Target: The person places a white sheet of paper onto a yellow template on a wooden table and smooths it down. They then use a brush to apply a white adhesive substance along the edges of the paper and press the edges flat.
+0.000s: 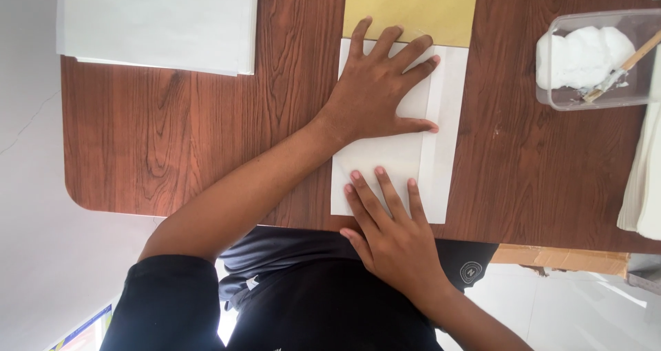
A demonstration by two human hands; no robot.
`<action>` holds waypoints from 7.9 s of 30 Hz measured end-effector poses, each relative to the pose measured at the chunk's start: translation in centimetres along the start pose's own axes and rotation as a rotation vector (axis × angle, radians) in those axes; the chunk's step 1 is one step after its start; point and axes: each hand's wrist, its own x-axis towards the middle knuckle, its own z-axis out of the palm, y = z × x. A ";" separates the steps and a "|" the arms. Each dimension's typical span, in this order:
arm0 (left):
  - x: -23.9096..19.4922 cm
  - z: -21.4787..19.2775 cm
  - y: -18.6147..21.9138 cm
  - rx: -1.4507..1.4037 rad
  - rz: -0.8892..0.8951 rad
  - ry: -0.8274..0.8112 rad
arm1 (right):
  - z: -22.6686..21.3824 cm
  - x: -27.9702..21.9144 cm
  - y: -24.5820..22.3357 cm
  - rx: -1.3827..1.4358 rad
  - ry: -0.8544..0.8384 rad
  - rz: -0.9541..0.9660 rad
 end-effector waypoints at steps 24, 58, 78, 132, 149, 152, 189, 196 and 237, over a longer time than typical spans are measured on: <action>-0.2 0.2 0.4 0.024 -0.013 -0.003 | 0.4 -0.5 -3.2 -0.257 0.082 -0.011; 0.0 0.3 0.4 0.026 -0.015 -0.013 | 0.1 -2.9 -1.0 -0.031 -0.176 -0.279; -0.3 0.4 0.2 -0.012 -0.020 -0.002 | 0.4 -0.9 1.3 0.049 -0.211 -0.167; 0.3 -0.4 0.0 0.026 0.072 -0.015 | -4.2 -1.6 3.7 0.841 -0.081 -0.271; 0.8 -1.8 0.5 0.000 0.002 -0.061 | 1.1 0.2 11.9 0.067 -0.100 0.167; 0.9 -1.9 0.8 0.063 -0.008 -0.109 | 1.1 0.2 11.9 0.062 -0.100 0.162; -0.2 0.5 0.4 0.066 -0.090 -0.167 | -2.0 -2.2 38.7 0.009 0.424 1.134; 0.4 -0.1 0.6 0.031 -0.108 -0.297 | 1.7 -2.0 44.1 0.190 0.227 1.221; 2.1 -1.9 0.8 0.142 0.004 -0.164 | -4.6 -0.4 29.6 0.192 0.393 0.552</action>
